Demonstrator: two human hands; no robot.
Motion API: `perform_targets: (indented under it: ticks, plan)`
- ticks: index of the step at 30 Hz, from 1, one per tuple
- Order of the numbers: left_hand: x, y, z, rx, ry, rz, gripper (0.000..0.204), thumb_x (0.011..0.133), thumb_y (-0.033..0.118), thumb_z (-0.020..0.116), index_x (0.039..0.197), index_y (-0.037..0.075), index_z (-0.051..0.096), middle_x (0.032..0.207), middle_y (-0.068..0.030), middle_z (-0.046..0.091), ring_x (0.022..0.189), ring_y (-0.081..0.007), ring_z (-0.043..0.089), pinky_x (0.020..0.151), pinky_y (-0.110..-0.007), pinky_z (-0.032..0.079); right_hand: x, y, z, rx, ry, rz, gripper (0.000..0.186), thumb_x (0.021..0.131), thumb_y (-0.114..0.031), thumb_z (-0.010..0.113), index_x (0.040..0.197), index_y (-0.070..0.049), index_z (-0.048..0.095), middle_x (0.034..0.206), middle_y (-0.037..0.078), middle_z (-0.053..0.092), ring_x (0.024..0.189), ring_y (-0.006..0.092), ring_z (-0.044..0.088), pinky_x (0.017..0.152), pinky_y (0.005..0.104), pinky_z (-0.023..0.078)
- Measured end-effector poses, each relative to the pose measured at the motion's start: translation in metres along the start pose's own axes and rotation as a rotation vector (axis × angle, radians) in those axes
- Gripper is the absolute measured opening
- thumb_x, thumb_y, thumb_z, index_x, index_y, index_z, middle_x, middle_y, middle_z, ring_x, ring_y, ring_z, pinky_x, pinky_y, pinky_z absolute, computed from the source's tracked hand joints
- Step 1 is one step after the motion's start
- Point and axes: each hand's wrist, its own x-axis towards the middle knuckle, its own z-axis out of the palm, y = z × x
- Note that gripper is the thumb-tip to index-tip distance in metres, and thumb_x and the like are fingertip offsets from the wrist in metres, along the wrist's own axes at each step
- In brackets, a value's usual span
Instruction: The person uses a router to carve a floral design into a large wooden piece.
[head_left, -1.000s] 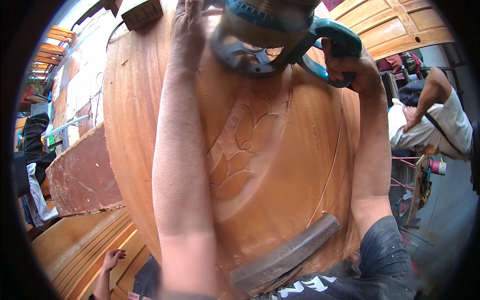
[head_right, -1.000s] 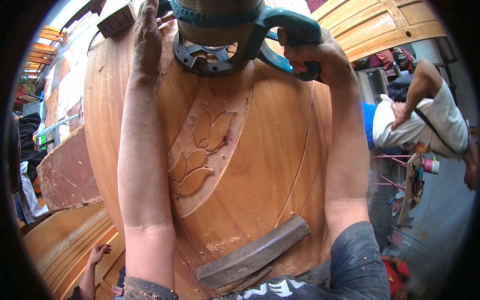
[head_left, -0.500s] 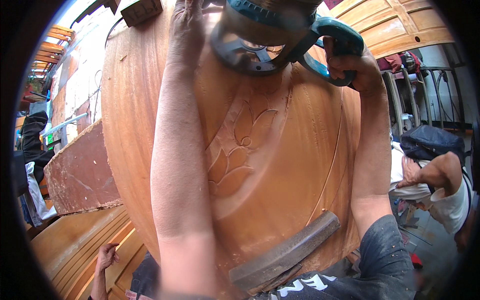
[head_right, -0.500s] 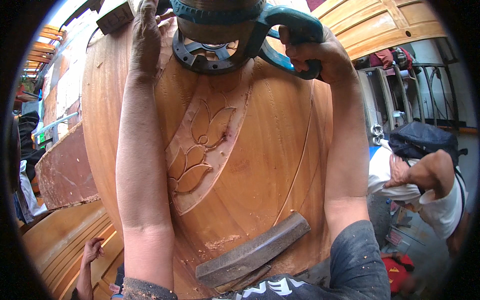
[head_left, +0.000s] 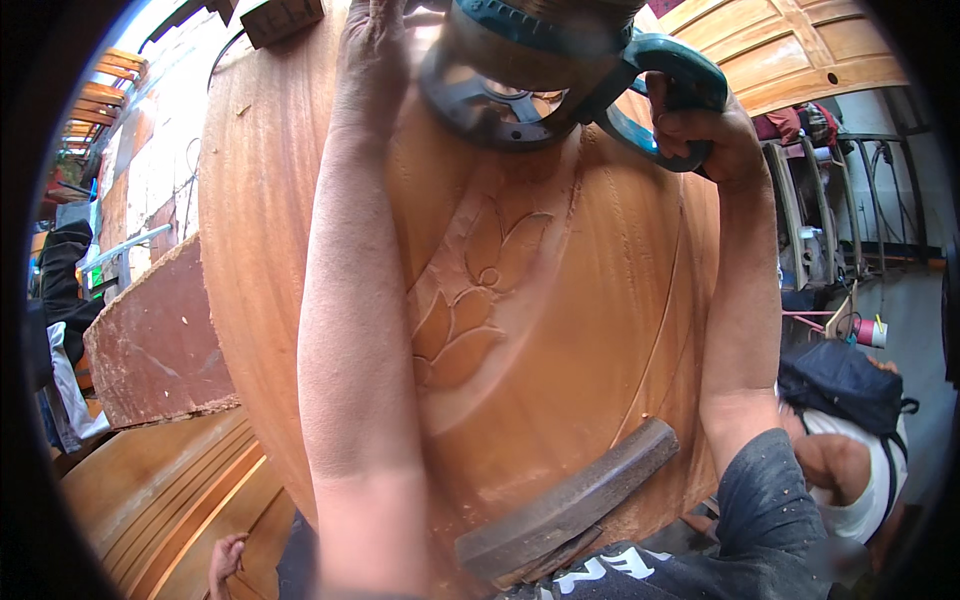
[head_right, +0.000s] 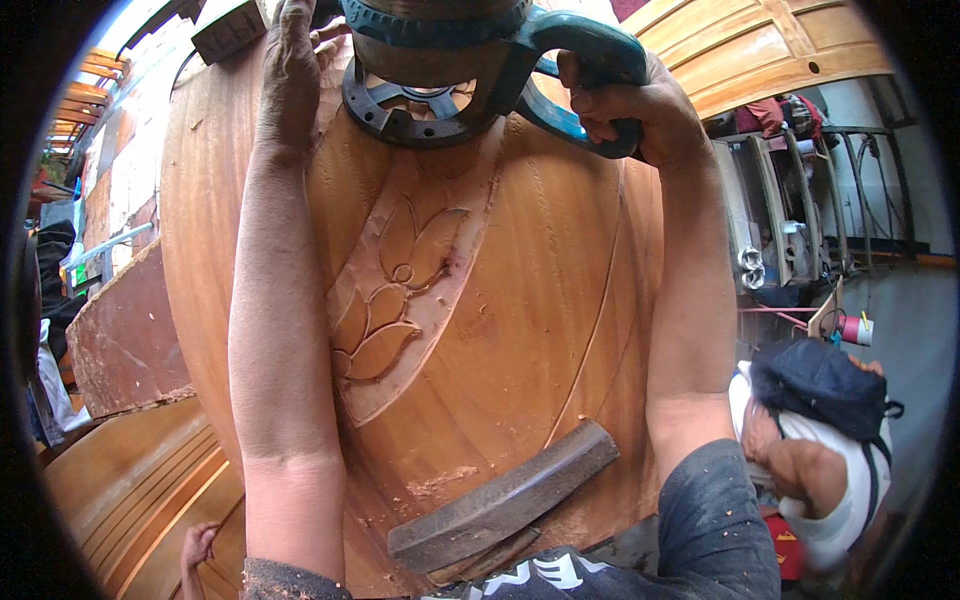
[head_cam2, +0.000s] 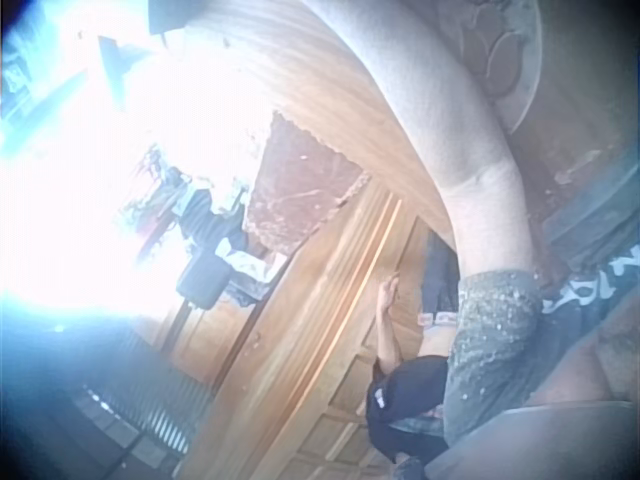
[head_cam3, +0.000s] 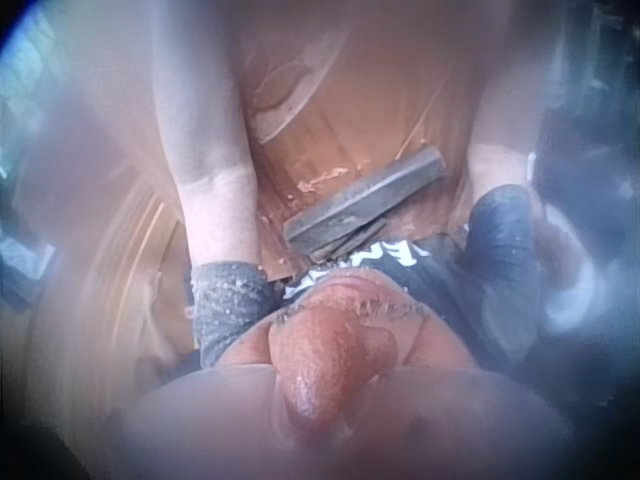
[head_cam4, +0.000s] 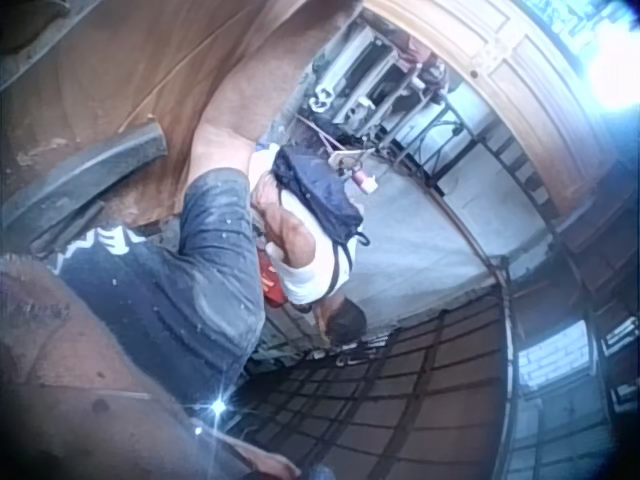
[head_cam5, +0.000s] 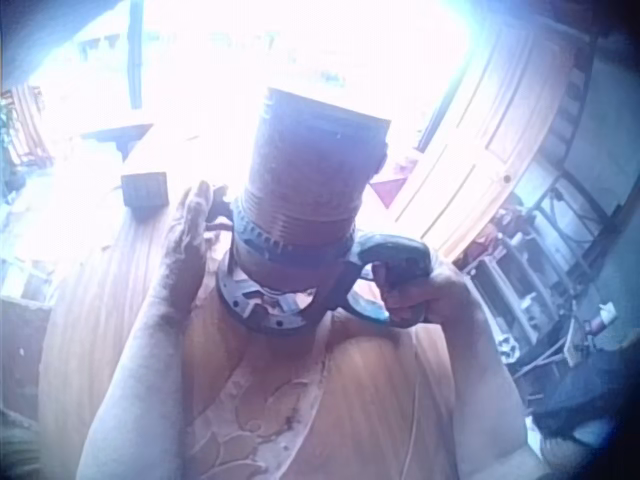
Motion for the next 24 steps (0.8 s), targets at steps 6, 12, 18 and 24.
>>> perform_targets:
  ticks: [6, 12, 18, 24]
  plan:
    - [0.007, -0.008, -0.013, 0.107, -0.041, 0.024, 0.051, 0.11, 0.047, 0.039, 0.146, 0.013, 0.052, 0.147, -0.0083, 0.056, 0.115, -0.0228, 0.066, 0.102, -0.036, 0.048, -0.002, -0.003, 0.011, 0.023, 0.048, 0.01, 0.035, 0.073, -0.005, 0.074, 0.107, -0.001, 0.066, 0.073, 0.004, 0.06, 0.051, 0.011, 0.051, 0.052, 0.0264, 0.044]
    - [0.0, 0.001, -0.008, 0.121, -0.013, -0.04, 0.054, 0.109, 0.051, 0.04, 0.147, 0.013, 0.051, 0.139, -0.008, 0.06, 0.116, -0.0227, 0.066, 0.103, -0.035, 0.046, -0.004, -0.002, 0.006, 0.019, 0.059, 0.036, 0.04, 0.073, -0.002, 0.072, 0.112, 0.001, 0.064, 0.077, 0.006, 0.06, 0.054, 0.0123, 0.052, 0.054, 0.0271, 0.044]
    - [-0.014, 0.026, 0.011, 0.014, -0.001, -0.084, 0.06, 0.109, 0.05, 0.044, 0.147, 0.004, 0.05, 0.143, -0.0096, 0.06, 0.103, -0.0179, 0.064, 0.09, -0.034, 0.05, -0.009, -0.001, -0.001, 0.007, 0.069, 0.059, 0.044, 0.073, -0.001, 0.07, 0.116, 0.002, 0.062, 0.082, 0.007, 0.06, 0.055, 0.0134, 0.052, 0.056, 0.0285, 0.046]
    - [-0.005, 0.003, -0.003, 0.07, -0.014, 0.089, 0.062, 0.11, 0.052, 0.042, 0.146, 0.002, 0.051, 0.143, -0.0111, 0.06, 0.101, -0.0192, 0.066, 0.087, -0.032, 0.052, -0.007, -0.001, 0.012, 0.023, 0.079, 0.018, 0.036, 0.072, -0.005, 0.073, 0.106, 0.001, 0.064, 0.075, 0.005, 0.059, 0.052, 0.0115, 0.051, 0.053, 0.0271, 0.044]
